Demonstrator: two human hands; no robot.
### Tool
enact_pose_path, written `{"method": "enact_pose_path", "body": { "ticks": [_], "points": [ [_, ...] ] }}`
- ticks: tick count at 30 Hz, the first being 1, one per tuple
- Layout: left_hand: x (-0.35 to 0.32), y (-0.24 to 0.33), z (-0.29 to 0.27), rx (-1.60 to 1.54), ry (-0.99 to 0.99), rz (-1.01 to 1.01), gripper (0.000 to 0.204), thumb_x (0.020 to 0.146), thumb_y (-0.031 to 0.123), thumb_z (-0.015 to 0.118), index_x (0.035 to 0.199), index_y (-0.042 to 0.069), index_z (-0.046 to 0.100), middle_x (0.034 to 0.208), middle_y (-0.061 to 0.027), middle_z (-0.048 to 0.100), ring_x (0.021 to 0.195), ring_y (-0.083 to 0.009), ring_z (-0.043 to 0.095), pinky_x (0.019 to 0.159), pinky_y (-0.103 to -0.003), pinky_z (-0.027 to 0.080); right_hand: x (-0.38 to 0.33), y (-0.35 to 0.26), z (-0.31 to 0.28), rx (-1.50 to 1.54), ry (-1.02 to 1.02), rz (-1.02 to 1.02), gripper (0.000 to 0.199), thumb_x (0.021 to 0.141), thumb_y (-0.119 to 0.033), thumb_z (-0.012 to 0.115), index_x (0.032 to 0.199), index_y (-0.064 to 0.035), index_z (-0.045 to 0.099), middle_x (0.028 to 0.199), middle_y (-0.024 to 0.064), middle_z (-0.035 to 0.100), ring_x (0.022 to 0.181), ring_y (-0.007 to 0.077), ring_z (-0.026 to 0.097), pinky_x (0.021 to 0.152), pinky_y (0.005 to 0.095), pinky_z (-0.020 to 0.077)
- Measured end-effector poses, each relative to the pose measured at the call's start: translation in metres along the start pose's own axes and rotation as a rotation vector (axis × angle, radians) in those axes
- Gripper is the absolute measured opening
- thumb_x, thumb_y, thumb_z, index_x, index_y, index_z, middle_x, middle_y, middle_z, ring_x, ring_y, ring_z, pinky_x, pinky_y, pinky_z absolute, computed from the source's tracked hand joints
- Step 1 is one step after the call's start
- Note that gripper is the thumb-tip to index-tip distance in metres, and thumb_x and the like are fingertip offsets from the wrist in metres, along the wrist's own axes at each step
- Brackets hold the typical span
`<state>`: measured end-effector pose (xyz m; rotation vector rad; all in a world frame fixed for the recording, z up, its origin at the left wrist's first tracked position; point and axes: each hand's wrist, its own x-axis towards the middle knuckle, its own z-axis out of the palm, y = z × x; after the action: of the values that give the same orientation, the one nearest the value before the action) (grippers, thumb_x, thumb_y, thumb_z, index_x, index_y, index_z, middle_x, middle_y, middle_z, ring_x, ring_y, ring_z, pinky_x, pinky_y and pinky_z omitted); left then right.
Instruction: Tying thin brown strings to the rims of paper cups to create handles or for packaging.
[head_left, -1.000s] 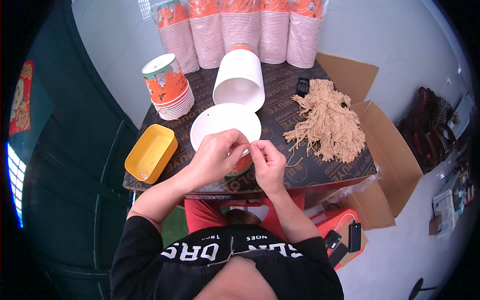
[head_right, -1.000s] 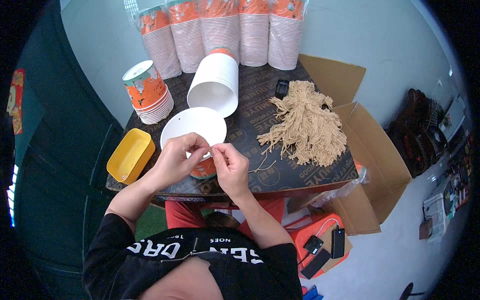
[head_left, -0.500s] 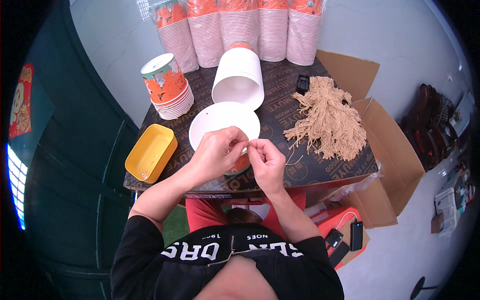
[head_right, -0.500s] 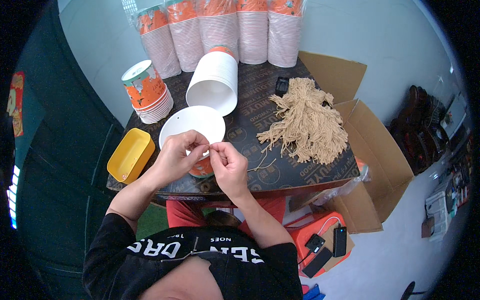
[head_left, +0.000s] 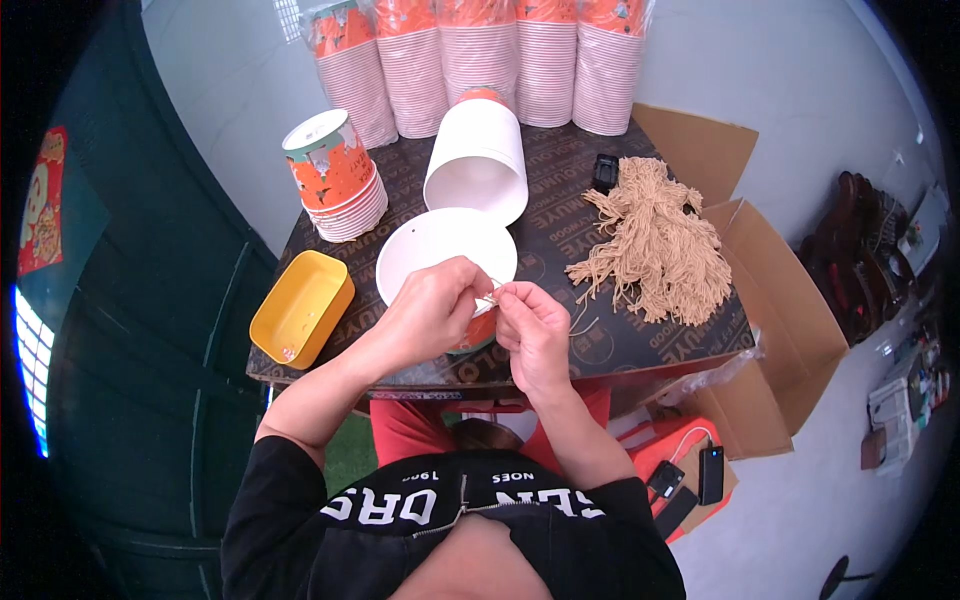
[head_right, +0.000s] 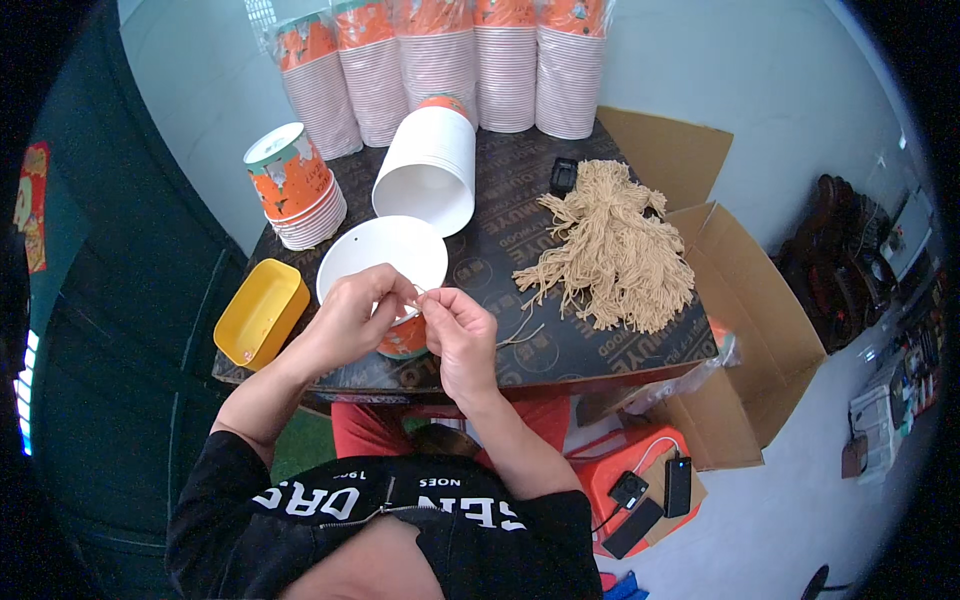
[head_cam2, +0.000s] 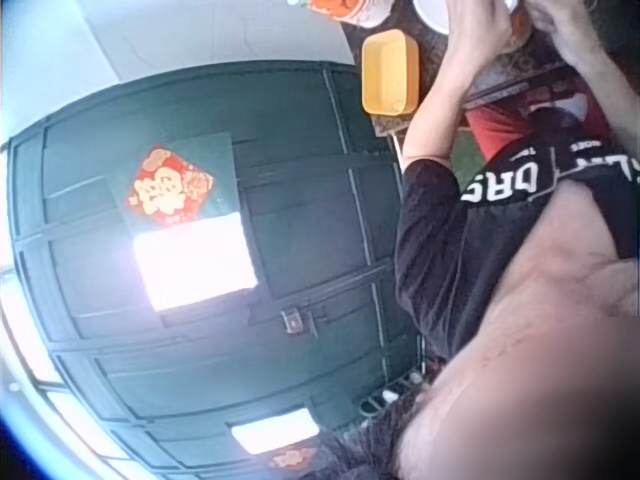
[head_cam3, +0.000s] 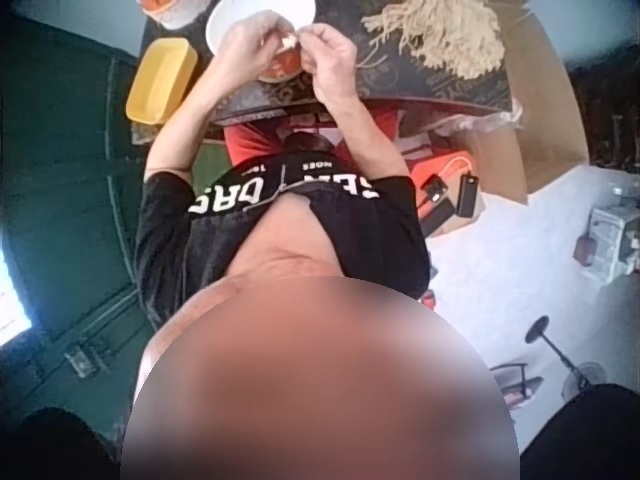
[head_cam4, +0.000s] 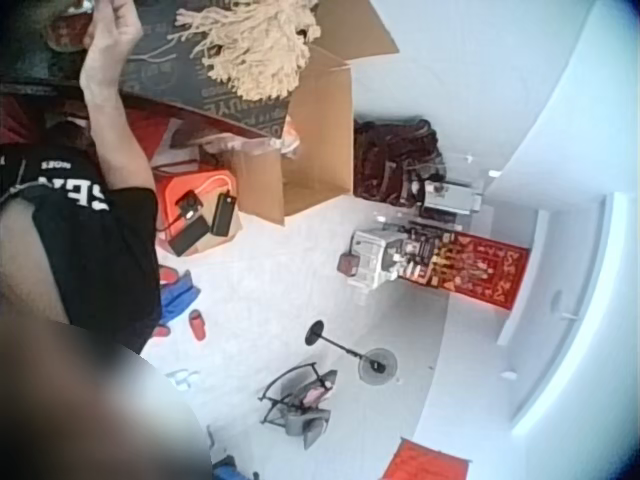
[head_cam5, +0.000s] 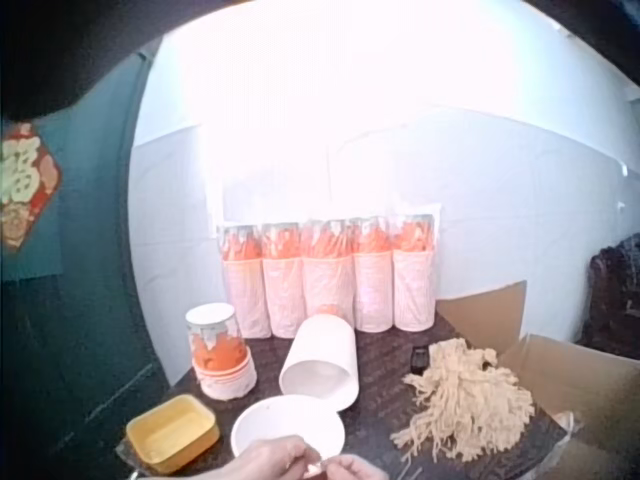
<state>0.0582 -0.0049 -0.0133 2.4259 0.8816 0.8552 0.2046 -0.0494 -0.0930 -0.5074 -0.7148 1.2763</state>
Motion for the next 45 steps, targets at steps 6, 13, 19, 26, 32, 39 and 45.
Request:
{"method": "enact_pose_path", "body": {
  "ticks": [6, 13, 19, 26, 32, 39, 45],
  "points": [
    [0.001, 0.012, 0.001, -0.054, 0.006, -0.034, 0.008, 0.087, 0.004, 0.064, 0.086, -0.004, 0.064, 0.081, -0.0198, 0.067, 0.076, -0.0352, 0.069, 0.067, -0.04, 0.054, -0.004, 0.002, 0.0, -0.013, 0.012, -0.051, 0.011, 0.098, -0.009, 0.059, 0.101, 0.0008, 0.064, 0.073, -0.0059, 0.055, 0.057, -0.0014, 0.039, 0.048, 0.0179, 0.0277],
    [0.001, 0.009, 0.0, -0.058, 0.024, -0.064, 0.008, 0.087, 0.004, 0.065, 0.086, -0.004, 0.064, 0.078, -0.02, 0.067, 0.076, -0.0333, 0.07, 0.066, -0.039, 0.053, -0.02, -0.008, -0.019, -0.667, 0.116, -0.383, 0.019, 0.095, -0.006, 0.065, 0.111, 0.003, 0.063, 0.082, 0.0005, 0.063, 0.063, 0.0027, 0.053, 0.056, 0.0192, 0.0432],
    [-0.001, 0.003, 0.003, -0.013, 0.008, -0.075, 0.006, 0.089, 0.004, 0.064, 0.088, -0.002, 0.065, 0.076, -0.0117, 0.067, 0.068, -0.0186, 0.065, 0.059, -0.032, 0.049, -0.036, -0.034, -0.028, -1.178, 0.145, -0.681, 0.014, 0.085, 0.002, 0.07, 0.098, 0.0025, 0.067, 0.077, 0.0113, 0.064, 0.063, 0.0216, 0.065, 0.056, 0.0295, 0.0475],
    [0.0, -0.004, 0.005, 0.052, 0.014, -0.044, 0.008, 0.089, 0.003, 0.059, 0.083, -0.002, 0.058, 0.068, -0.014, 0.062, 0.063, -0.0253, 0.062, 0.058, -0.035, 0.047, -0.045, -0.025, -0.045, -1.125, 0.196, -0.653, 0.003, 0.088, 0.0, 0.066, 0.091, 0.0003, 0.065, 0.071, 0.0131, 0.063, 0.057, 0.0236, 0.061, 0.054, 0.0316, 0.0462],
    [0.002, -0.007, -0.001, 0.067, -0.008, -0.134, 0.012, 0.091, 0.006, 0.059, 0.083, -0.003, 0.06, 0.067, -0.0136, 0.061, 0.062, -0.0208, 0.061, 0.059, -0.034, 0.047, -0.037, -0.021, -0.048, -1.034, 0.182, -0.608, 0.003, 0.092, -0.002, 0.064, 0.093, 0.0008, 0.064, 0.068, 0.0088, 0.06, 0.055, 0.0147, 0.057, 0.053, 0.0288, 0.0442],
    [0.003, -0.037, -0.08, 0.268, -0.245, 0.111, 0.033, 0.079, -0.011, 0.051, 0.107, 0.001, 0.063, 0.12, -0.0155, 0.065, 0.12, -0.0335, 0.057, 0.099, -0.041, 0.048, -0.032, -0.045, -0.07, -0.892, 0.166, -0.306, 0.013, 0.096, -0.01, 0.061, 0.093, 0.0015, 0.066, 0.068, -0.001, 0.056, 0.062, 0.0043, 0.048, 0.055, 0.0234, 0.0401],
    [-0.03, -0.053, -0.09, 0.586, -0.295, 0.117, 0.034, 0.076, -0.006, 0.064, 0.107, 0.006, 0.07, 0.147, -0.0114, 0.051, 0.142, -0.0404, 0.035, 0.115, -0.049, 0.035, -0.044, -0.069, -0.073, -0.706, 0.002, -0.082, 0.02, 0.096, -0.014, 0.06, 0.084, 0.0008, 0.066, 0.066, -0.0065, 0.052, 0.059, 0.0007, 0.041, 0.052, 0.02, 0.0314]
  ]
}}
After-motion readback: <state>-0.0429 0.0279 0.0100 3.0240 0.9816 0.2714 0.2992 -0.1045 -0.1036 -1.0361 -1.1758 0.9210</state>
